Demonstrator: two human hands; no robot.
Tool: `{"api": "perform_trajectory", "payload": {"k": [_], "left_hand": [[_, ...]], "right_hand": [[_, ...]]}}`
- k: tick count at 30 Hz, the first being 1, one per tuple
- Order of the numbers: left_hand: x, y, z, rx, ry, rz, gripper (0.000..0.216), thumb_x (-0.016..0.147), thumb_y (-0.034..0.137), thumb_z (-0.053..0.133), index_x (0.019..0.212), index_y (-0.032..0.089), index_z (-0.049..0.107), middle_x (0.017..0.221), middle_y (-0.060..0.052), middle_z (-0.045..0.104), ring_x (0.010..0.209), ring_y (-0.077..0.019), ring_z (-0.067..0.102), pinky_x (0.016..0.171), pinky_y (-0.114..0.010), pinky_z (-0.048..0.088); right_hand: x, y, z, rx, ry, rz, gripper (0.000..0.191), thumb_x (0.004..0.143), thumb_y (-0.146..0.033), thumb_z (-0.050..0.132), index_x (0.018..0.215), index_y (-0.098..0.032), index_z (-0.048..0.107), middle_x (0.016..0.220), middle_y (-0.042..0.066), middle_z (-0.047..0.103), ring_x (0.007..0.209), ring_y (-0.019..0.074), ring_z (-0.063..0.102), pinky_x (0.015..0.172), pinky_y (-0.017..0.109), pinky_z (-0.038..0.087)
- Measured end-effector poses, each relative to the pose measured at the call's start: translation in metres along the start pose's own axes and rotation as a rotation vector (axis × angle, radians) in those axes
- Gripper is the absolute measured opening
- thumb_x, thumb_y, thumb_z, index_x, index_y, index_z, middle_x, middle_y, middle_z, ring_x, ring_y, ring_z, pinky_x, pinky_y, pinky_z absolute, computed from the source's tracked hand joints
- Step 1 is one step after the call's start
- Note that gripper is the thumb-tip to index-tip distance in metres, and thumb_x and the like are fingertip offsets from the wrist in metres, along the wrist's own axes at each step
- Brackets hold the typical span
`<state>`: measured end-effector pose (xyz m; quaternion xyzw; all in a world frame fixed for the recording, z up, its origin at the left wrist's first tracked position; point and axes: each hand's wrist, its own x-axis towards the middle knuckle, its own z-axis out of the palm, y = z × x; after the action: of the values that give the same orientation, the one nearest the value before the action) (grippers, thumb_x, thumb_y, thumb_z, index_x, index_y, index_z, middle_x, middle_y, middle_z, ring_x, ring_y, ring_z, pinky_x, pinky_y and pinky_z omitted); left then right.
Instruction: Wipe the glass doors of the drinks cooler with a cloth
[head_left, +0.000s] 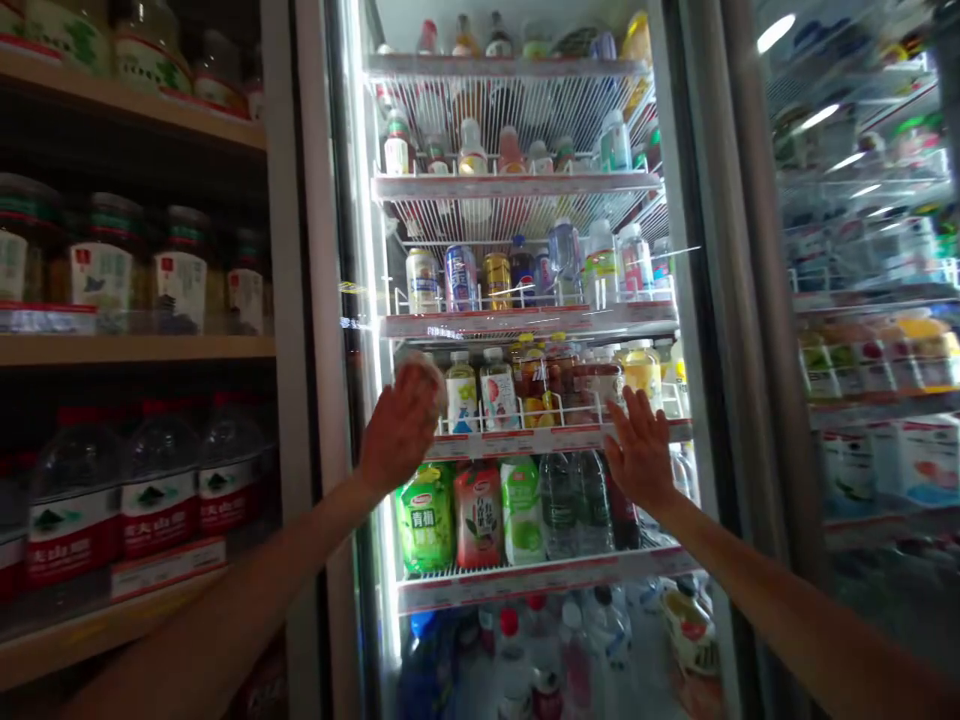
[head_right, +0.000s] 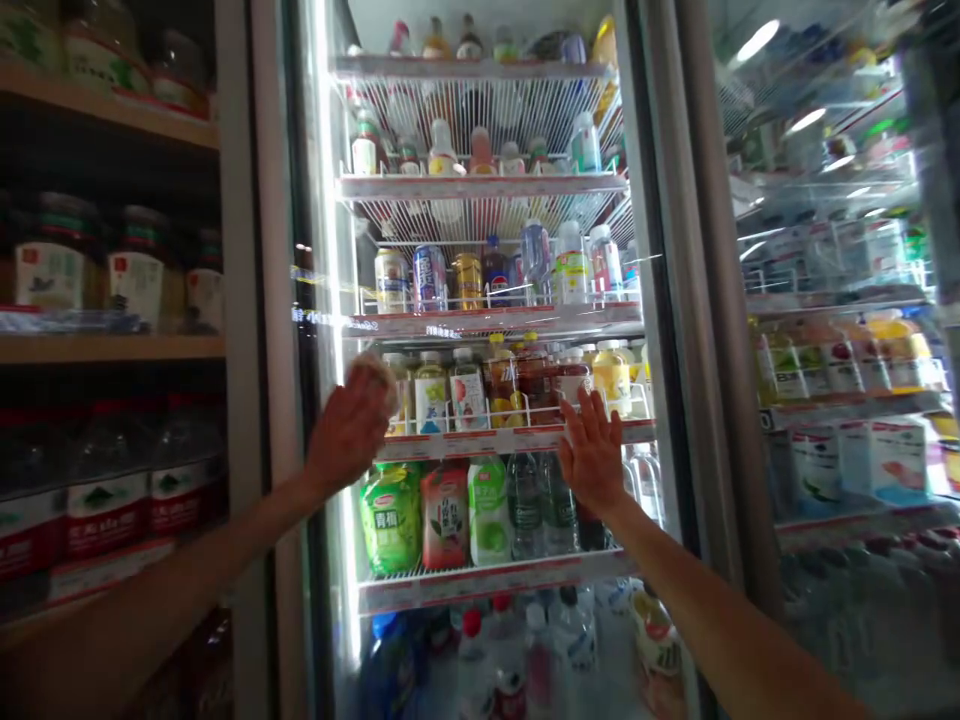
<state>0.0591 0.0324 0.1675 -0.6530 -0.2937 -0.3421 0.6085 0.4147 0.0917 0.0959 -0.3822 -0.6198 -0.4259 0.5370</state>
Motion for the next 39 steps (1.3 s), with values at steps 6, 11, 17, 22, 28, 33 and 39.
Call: {"api": "perform_trajectory", "payload": {"k": [6,11,17,22,28,33,39], "left_hand": [[0.015,0.007,0.005,-0.067,0.008,0.234,0.056,0.090,0.019,0.035,0.143,0.020,0.018,0.150,-0.008,0.026,0.140,-0.0166,0.015,0.113,-0.039,0.019],[0.024,0.020,0.011,-0.056,-0.022,0.137,0.054,0.089,0.021,0.040,0.141,0.020,0.026,0.150,-0.008,0.024,0.141,-0.0194,0.012,0.112,-0.039,0.022],[0.031,0.027,0.016,-0.037,-0.105,0.109,0.052,0.090,0.023,0.038,0.140,0.022,0.027,0.148,-0.007,0.031,0.140,-0.0184,0.017,0.114,-0.045,0.014],[0.030,0.047,0.018,-0.129,-0.124,0.410,0.053,0.088,0.023,0.040,0.140,0.024,0.029,0.148,-0.004,0.031,0.140,-0.0166,0.017,0.114,-0.039,0.019],[0.045,0.044,0.023,-0.037,-0.067,0.028,0.049,0.090,0.024,0.038,0.138,0.019,0.032,0.147,-0.009,0.033,0.140,-0.0205,0.017,0.113,-0.045,0.017],[0.050,0.066,0.029,-0.120,-0.106,0.492,0.050,0.088,0.021,0.039,0.137,0.021,0.033,0.146,-0.005,0.035,0.139,-0.0174,0.019,0.114,-0.037,0.018],[0.075,0.070,0.039,-0.101,-0.037,-0.050,0.051,0.090,0.022,0.036,0.140,0.018,0.029,0.148,-0.011,0.031,0.140,-0.0223,0.017,0.113,-0.047,0.015]], "right_hand": [[0.001,0.006,-0.010,-0.010,-0.056,-0.031,0.058,0.089,-0.023,0.040,0.144,-0.026,0.021,0.152,0.009,0.022,0.140,0.0273,0.020,0.108,0.052,0.024],[0.003,0.000,-0.024,0.011,-0.061,-0.122,0.055,0.090,-0.022,0.039,0.143,-0.025,0.025,0.152,0.009,0.024,0.140,0.0265,0.020,0.108,0.051,0.024],[-0.002,-0.005,-0.029,0.048,-0.118,-0.151,0.052,0.089,-0.022,0.038,0.140,-0.026,0.031,0.151,0.008,0.027,0.139,0.0250,0.023,0.109,0.050,0.023],[-0.006,0.004,-0.031,0.012,-0.125,-0.104,0.045,0.090,-0.023,0.038,0.135,-0.024,0.039,0.146,0.010,0.035,0.138,0.0255,0.026,0.106,0.050,0.027],[-0.006,0.012,-0.032,-0.016,-0.111,-0.071,0.040,0.090,-0.024,0.036,0.130,-0.021,0.044,0.145,0.012,0.037,0.137,0.0263,0.027,0.106,0.049,0.027],[-0.006,0.012,-0.028,-0.002,-0.130,-0.086,0.046,0.090,-0.024,0.036,0.136,-0.022,0.037,0.145,0.011,0.037,0.138,0.0251,0.026,0.107,0.049,0.025],[-0.008,0.022,-0.033,-0.019,-0.133,-0.041,0.047,0.089,-0.023,0.037,0.137,-0.023,0.035,0.146,0.010,0.035,0.138,0.0258,0.025,0.107,0.050,0.026]]}}
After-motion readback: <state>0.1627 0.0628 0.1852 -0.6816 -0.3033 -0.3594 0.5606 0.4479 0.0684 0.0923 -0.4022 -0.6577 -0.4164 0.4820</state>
